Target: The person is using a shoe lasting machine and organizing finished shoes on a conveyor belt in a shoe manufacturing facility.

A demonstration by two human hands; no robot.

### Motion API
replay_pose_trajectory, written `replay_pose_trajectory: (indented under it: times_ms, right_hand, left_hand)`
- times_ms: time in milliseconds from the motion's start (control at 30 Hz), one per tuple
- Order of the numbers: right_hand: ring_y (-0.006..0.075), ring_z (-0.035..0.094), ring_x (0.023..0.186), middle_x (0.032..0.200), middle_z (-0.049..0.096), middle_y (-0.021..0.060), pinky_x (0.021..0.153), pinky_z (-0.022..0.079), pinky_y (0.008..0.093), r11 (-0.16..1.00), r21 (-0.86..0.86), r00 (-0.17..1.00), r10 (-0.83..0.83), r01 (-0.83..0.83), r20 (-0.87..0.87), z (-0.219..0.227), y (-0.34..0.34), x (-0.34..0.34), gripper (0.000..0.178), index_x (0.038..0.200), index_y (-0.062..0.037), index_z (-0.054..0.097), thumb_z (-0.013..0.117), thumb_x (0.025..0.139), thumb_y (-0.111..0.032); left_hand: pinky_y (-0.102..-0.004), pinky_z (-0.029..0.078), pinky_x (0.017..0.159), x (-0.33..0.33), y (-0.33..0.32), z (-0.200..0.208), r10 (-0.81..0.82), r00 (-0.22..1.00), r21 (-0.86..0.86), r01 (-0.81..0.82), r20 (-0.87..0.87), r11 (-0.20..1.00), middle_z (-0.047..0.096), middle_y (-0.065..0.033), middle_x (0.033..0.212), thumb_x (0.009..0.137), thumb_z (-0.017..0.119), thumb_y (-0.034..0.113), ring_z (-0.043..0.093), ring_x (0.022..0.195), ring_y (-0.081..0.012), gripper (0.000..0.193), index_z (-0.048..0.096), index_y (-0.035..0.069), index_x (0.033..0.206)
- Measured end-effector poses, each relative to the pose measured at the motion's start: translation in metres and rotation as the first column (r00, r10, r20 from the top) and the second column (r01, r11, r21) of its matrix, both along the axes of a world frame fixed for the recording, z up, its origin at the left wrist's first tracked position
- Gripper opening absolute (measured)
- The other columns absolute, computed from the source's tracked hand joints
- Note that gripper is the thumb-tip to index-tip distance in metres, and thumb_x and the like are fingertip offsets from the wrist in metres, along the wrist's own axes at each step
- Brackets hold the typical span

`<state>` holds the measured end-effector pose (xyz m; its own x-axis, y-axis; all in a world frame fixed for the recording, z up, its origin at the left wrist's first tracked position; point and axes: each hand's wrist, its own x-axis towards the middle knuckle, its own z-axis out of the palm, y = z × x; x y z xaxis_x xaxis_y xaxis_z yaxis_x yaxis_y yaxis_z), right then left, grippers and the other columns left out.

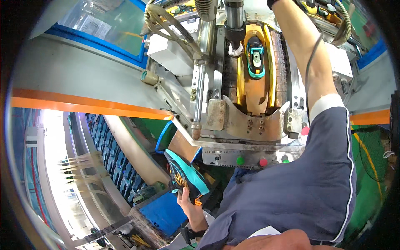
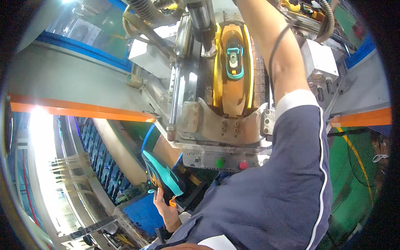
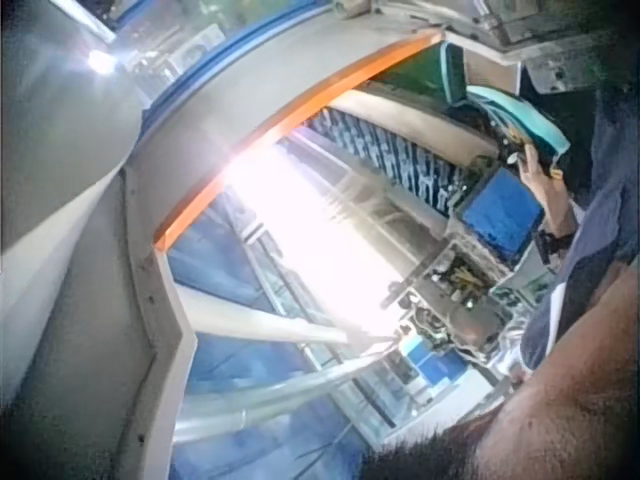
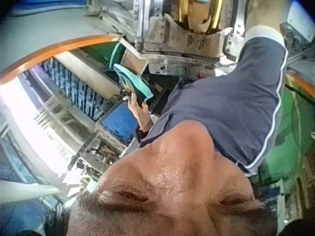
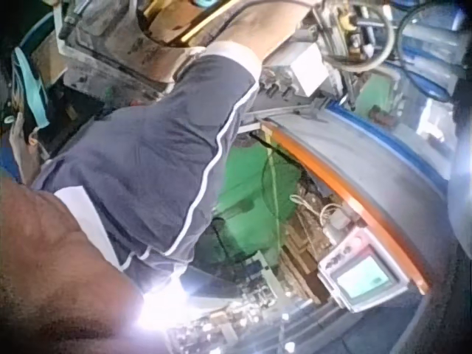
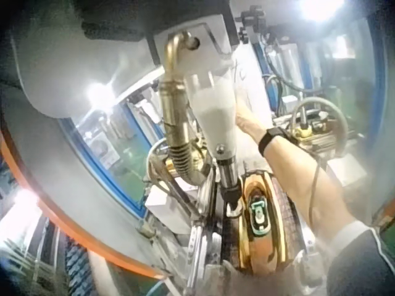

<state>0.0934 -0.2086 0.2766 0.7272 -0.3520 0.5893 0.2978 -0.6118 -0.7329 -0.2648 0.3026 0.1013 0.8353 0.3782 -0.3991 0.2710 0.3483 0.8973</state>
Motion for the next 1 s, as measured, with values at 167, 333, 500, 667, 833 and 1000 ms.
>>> replay_pose_trajectory:
  times_ms: [167,333,500,667,833,1000]
  right_hand:
    - [0.0244,0.064,0.094,0.106,0.065,0.0135,0.080,0.051,0.0349,0.997,-0.067,0.994,0.022,-0.029,-0.102,-0.015,-0.002,0.014,0.054,0.125,-0.0023,0.054,0.073,0.079,-0.024]
    - [0.0248,0.064,0.094,0.107,0.065,0.0136,0.080,0.052,0.0353,0.995,-0.083,0.996,0.041,-0.047,-0.077,-0.005,0.003,0.009,0.054,0.126,-0.0025,0.054,0.072,0.081,-0.024]
    - [0.0251,0.064,0.094,0.108,0.065,0.0137,0.080,0.052,0.0357,0.994,-0.095,0.994,0.040,-0.050,-0.104,-0.020,-0.006,0.008,0.053,0.127,-0.0027,0.053,0.072,0.082,-0.024]
    - [0.0272,0.065,0.078,0.091,0.067,0.0134,0.068,0.051,0.0368,0.993,0.075,0.987,-0.102,0.093,0.123,-0.095,0.076,-0.107,0.036,0.106,-0.0008,0.061,0.068,0.083,-0.027]
    - [0.0266,0.064,0.075,0.080,0.066,0.0093,0.067,0.053,0.0379,0.926,0.014,0.925,0.377,-0.378,0.057,-0.244,0.254,-0.292,0.011,0.087,-0.0056,0.066,0.069,0.077,-0.008]
    - [0.0311,0.062,0.075,0.081,0.060,0.0109,0.063,0.051,0.0443,0.852,-0.118,0.772,0.393,-0.510,-0.499,-0.397,0.334,-0.329,0.015,0.079,-0.0086,0.064,0.062,0.081,-0.023]
  left_hand:
    - [-0.0340,0.057,0.072,-0.004,0.022,-0.021,0.013,1.000,0.004,-0.013,-0.028,1.000,0.067,-0.0101,0.103,0.090,0.060,0.014,0.068,0.086,-0.0212,0.027,0.058,-0.002,0.112]
    - [-0.0340,0.056,0.076,0.003,0.002,-0.007,-0.043,0.998,-0.024,0.045,0.054,0.999,0.066,-0.0106,0.105,0.090,0.059,0.012,0.067,0.089,-0.0216,0.030,0.056,-0.003,0.116]
    - [-0.0333,0.056,0.076,-0.008,0.004,-0.010,-0.038,0.997,-0.038,0.041,0.063,0.998,0.066,-0.0097,0.103,0.089,0.061,0.010,0.067,0.088,-0.0208,0.029,0.056,-0.003,0.115]
    - [-0.0342,0.055,0.080,-0.043,0.006,-0.023,0.041,0.999,-0.043,-0.040,0.010,0.998,0.064,-0.0097,0.105,0.086,0.065,0.007,0.065,0.090,-0.0202,0.033,0.056,-0.002,0.116]
    - [-0.0336,0.053,0.084,-0.064,-0.006,-0.025,-0.002,1.000,-0.115,0.001,-0.016,0.993,0.064,-0.0109,0.108,0.087,0.063,0.005,0.065,0.093,-0.0206,0.035,0.055,-0.003,0.119]
    - [-0.0329,0.052,0.085,-0.083,-0.013,-0.022,0.073,0.993,0.007,-0.073,-0.096,0.997,0.063,-0.0078,0.108,0.088,0.062,0.006,0.063,0.096,-0.0190,0.033,0.056,-0.001,0.119]
